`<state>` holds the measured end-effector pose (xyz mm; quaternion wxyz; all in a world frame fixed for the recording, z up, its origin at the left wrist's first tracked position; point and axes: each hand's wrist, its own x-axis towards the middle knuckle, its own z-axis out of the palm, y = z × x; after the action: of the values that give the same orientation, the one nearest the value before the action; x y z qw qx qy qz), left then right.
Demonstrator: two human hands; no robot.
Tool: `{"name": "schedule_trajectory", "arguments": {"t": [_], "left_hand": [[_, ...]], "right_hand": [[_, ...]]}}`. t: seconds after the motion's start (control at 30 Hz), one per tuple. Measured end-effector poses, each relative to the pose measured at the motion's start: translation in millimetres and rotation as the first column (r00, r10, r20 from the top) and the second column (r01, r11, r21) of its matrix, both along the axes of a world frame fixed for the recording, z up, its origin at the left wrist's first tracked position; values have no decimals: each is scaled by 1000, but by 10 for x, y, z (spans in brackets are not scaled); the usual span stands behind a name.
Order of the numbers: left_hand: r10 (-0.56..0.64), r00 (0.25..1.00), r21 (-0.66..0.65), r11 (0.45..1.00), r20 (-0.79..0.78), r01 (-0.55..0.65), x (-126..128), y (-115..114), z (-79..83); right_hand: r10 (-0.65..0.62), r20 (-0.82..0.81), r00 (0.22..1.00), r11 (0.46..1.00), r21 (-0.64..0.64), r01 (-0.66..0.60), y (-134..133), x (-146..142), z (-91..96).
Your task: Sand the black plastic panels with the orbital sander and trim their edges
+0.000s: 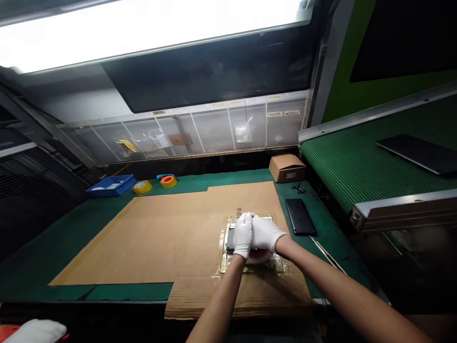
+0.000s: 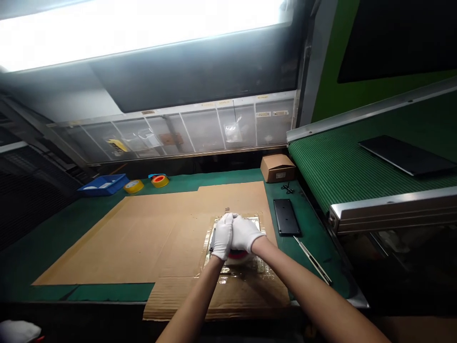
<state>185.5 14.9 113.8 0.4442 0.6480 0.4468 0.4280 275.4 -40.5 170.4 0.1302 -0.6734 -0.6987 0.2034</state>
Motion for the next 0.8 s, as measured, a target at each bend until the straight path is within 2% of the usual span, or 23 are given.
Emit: {"name": "schedule_trajectory", "arguments": {"t": [0.13,0.2,0.27,0.33,0.4,0.47,0.5,0.57,0.7,0.8], "left_hand": [[42,999,8,999,-29,-41,211,11,139],[74,997,29,997,-11,-74,210,-189,170],[85,996,98,992,-13,-83,88,-630,110],[65,996,163,985,-57,-55,-91,-1224,-26],[-4,994,169,985,-109,23,-245,-1798,-180],[-64,989,186,979,-131,88,-333,-2200,-298],[-92,987,194,974,-131,116,-351,-2317,-337],[-146,983,204,964,-115,167,-347,-2404,-380],[-260,956,215,934,-137,285,-286,-2327,-400],[-322,920,193,910,-224,366,-286,-2320,-395]], "right_hand": [[-116,90,989,993,-12,118,161,157,47],[-121,132,984,992,-19,125,183,223,33],[-64,158,985,997,-38,71,118,272,-32],[-23,184,983,999,-41,31,14,314,-116],[-40,236,971,999,-19,46,-58,343,-170],[-72,303,950,997,-6,77,-64,341,-174],[-77,333,940,996,-12,86,-48,325,-163],[-66,367,928,996,-32,83,-12,267,-135],[-5,346,938,1000,-27,15,-2,140,-116],[-52,356,933,998,-3,57,-11,87,-125]]}}
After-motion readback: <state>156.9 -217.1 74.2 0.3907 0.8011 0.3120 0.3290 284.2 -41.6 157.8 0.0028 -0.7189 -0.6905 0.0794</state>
